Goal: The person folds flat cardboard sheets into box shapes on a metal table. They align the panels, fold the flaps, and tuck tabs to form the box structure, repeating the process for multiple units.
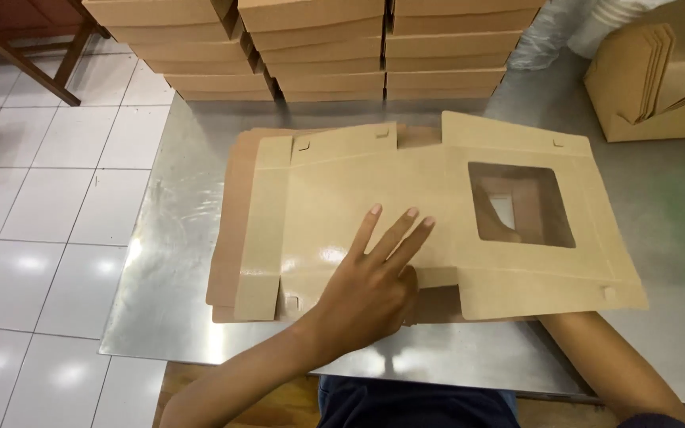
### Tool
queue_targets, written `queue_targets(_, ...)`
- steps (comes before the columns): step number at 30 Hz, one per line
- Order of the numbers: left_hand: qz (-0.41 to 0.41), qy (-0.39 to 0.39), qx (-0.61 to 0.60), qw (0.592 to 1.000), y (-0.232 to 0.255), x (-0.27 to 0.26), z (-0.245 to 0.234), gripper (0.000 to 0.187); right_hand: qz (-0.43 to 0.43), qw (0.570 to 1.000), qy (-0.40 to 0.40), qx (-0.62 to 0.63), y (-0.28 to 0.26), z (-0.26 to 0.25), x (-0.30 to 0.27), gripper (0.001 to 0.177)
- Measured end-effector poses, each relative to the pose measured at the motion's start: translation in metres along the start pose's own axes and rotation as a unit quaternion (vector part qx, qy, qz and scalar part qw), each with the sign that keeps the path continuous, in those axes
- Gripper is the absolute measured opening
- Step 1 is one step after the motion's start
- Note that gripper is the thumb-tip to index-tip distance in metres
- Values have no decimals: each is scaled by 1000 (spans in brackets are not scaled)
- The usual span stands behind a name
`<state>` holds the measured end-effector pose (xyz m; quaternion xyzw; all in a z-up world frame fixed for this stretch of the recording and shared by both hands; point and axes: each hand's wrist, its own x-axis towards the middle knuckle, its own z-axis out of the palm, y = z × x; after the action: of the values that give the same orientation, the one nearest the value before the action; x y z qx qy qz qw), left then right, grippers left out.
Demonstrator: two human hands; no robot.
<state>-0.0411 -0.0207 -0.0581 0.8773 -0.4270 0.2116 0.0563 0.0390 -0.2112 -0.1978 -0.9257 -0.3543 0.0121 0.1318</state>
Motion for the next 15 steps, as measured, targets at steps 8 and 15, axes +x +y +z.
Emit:
queue_targets(8,-118,-98,-183,971,-22,-6,65,17,-15,999,-18,33,11,96,-37,60)
queue_targets(15,-130,-162,-288,935,-42,3,67,22,-5,998,-27,60,21,134,-59,68)
